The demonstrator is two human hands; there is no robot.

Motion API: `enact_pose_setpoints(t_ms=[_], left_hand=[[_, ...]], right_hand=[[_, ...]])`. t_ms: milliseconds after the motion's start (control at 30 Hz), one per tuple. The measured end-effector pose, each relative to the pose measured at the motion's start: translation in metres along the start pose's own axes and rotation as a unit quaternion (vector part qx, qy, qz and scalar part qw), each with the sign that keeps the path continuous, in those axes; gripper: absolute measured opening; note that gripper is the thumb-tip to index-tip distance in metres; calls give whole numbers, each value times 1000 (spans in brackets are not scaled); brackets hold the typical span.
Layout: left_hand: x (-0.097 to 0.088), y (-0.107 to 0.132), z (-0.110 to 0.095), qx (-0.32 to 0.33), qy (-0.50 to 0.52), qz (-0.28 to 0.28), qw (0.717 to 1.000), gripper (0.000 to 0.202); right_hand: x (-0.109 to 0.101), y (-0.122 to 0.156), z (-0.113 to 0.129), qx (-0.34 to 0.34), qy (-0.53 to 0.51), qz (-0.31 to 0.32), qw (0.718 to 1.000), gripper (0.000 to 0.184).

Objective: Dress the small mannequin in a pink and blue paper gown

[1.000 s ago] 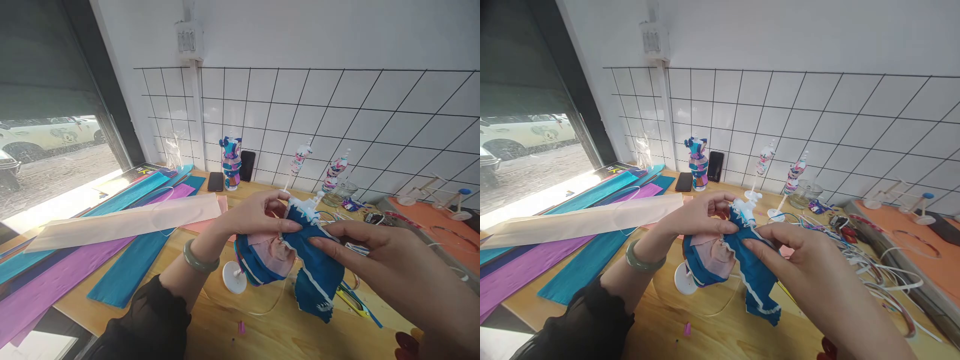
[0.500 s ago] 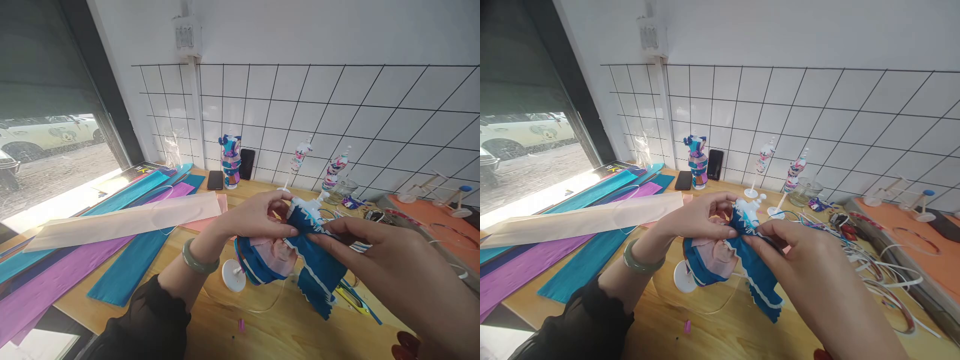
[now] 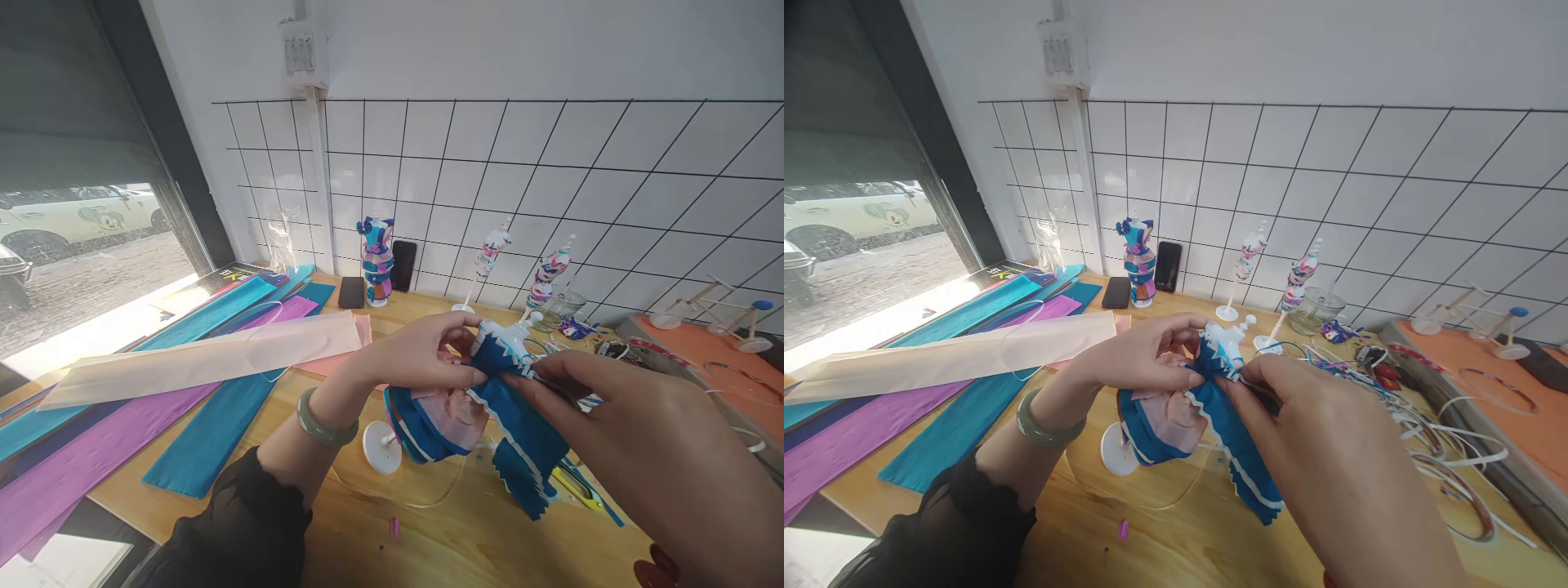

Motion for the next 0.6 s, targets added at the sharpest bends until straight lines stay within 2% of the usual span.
enact_pose_setpoints(t_ms=[100,233,400,600], left_hand=[[2,1,-1,-12,24,5,1000,51],[3,0,2,-27,23,-26,999,61],[7,-1,2,-1,0,-18,1000,50],[6,0,0,-7,-13,-29,999,45]], right_hand=[[0,1,-1,1,9,1,1000,35],[-1,2,0,-17,25,6,1000,32],[0,3,-2,-21,27,14,999,41],[5,1,-2,-19,-5,38,999,39]])
Point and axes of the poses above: each hand's wrist, its own y-axis away from the middle knuckle, its own x-axis out of the palm, z = x × y, the point moved 7 cm from there along -y, towards the middle knuckle, and after that the axes turned 10 degrees about -z, right-handed, at the moved point
